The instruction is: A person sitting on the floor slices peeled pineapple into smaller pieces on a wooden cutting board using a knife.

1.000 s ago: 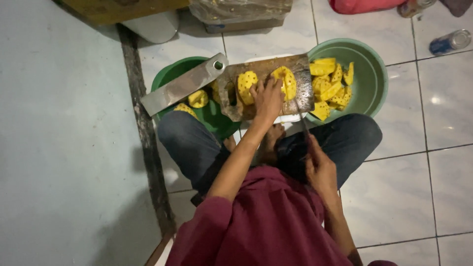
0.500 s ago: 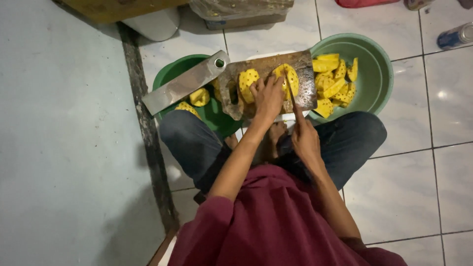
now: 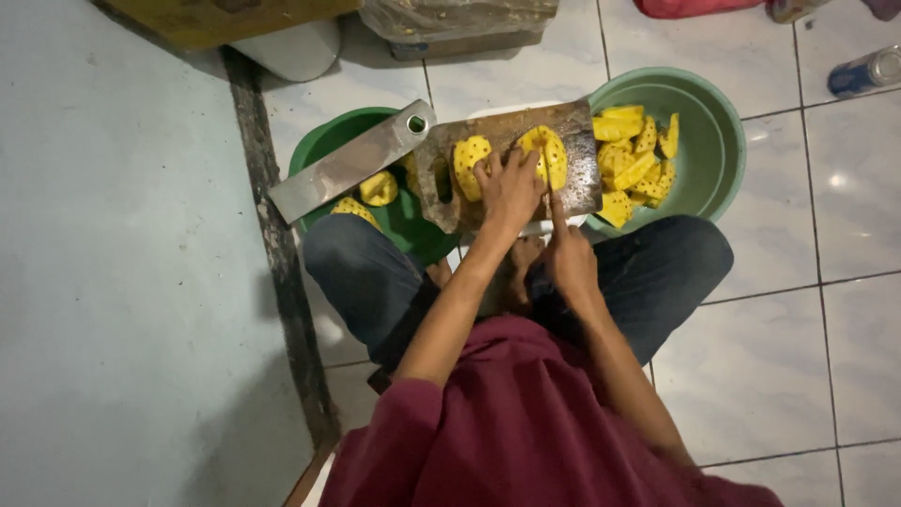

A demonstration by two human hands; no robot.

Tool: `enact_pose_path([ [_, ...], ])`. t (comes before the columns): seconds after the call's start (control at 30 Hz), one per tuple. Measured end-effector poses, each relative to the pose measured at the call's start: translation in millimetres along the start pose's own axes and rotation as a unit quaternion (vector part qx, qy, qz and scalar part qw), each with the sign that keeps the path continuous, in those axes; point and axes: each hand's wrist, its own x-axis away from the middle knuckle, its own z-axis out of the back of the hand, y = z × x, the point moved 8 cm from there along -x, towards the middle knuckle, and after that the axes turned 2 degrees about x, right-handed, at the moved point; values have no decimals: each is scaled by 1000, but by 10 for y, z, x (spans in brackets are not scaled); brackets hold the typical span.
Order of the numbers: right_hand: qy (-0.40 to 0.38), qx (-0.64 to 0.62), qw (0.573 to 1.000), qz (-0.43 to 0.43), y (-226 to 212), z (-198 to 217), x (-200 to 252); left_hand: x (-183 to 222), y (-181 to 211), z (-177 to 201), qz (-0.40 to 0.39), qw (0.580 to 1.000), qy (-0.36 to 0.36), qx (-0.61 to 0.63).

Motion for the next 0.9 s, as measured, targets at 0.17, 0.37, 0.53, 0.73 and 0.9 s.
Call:
enact_pose_path([
  [0.17, 23, -6, 1000, 13, 255, -229, 570, -2, 42, 8, -10, 999, 47, -3],
  [0.37, 88, -54, 994, 37, 333, -118, 1140, -30, 103, 107, -7, 998, 54, -10],
  [0.53, 83, -195, 977, -17, 141, 306, 1319, -1, 154, 284, -1, 999, 43, -9],
  [0.73, 165, -186, 968, 36, 274, 298, 1222, 29, 110, 166, -16, 999, 26, -18],
  [0.9, 206, -216, 953, 44, 453, 313, 1038, 42, 113, 147, -8, 999, -36, -20],
])
